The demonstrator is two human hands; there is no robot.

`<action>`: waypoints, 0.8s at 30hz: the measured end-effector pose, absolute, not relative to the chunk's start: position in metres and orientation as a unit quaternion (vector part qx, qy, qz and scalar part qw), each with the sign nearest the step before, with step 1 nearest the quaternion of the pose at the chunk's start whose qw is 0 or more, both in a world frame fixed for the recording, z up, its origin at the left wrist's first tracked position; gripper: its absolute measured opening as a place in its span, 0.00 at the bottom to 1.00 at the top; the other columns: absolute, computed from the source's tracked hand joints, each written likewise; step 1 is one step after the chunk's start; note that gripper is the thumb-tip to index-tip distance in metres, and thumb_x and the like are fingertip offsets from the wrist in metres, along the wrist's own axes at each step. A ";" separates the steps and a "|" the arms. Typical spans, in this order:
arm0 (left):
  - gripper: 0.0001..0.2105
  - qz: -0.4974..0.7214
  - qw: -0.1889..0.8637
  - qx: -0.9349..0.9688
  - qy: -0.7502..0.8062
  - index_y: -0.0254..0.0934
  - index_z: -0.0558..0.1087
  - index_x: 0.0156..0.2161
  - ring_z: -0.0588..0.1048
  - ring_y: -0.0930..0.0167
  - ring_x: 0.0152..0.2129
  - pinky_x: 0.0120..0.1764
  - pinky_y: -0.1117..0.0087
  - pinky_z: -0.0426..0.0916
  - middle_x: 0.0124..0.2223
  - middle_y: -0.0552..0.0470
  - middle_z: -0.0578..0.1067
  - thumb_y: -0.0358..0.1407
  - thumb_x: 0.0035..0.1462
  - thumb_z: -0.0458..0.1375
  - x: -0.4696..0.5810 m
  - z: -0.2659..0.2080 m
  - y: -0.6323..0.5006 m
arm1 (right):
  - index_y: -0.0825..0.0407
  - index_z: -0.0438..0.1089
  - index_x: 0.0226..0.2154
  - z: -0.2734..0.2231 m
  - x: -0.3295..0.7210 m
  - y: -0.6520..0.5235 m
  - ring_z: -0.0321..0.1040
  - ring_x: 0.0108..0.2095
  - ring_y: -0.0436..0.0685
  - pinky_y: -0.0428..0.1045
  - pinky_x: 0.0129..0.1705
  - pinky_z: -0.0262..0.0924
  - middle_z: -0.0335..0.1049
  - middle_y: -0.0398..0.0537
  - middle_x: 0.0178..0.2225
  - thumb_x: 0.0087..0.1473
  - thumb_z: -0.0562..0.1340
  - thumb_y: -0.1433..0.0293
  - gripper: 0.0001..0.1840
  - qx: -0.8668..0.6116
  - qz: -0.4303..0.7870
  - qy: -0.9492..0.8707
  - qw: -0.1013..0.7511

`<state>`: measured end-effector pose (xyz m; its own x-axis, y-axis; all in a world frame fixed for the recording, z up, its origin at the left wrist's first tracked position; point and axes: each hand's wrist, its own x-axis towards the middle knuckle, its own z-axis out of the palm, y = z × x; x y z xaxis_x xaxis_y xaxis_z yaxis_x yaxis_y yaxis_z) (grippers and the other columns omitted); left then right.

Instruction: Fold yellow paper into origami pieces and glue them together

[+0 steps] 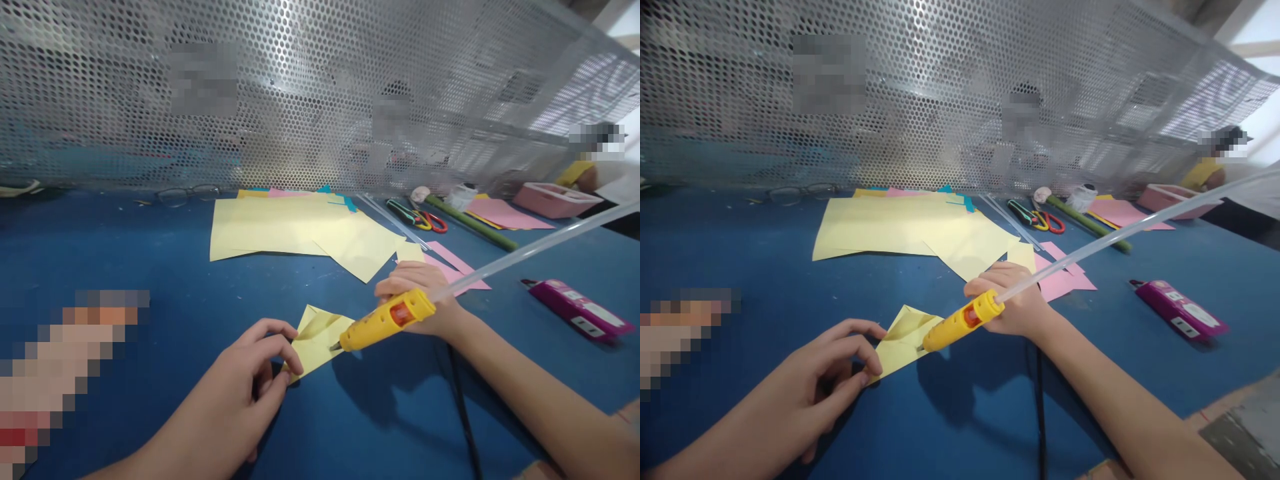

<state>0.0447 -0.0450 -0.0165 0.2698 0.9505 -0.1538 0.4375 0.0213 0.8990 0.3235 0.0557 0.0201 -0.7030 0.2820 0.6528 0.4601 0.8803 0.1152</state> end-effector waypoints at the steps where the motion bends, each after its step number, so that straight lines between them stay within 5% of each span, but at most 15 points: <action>1: 0.11 0.274 0.468 0.645 0.539 0.39 0.72 0.32 0.61 0.85 0.11 0.07 0.81 0.62 0.51 0.48 0.69 0.44 0.55 0.55 0.045 -0.016 -0.045 | 0.48 0.66 0.26 0.020 0.323 0.056 0.60 0.17 0.50 0.47 0.23 0.54 0.68 0.39 0.17 0.55 0.59 0.71 0.06 -0.203 -0.135 -0.913 0.327; 24: 0.12 0.264 0.465 0.649 0.541 0.40 0.72 0.31 0.60 0.87 0.08 0.08 0.81 0.62 0.53 0.50 0.69 0.46 0.56 0.53 0.047 -0.016 -0.042 | 0.49 0.68 0.30 0.009 0.308 0.056 0.65 0.20 0.51 0.47 0.27 0.57 0.71 0.39 0.20 0.56 0.57 0.74 0.06 -0.210 -0.133 -0.913 0.325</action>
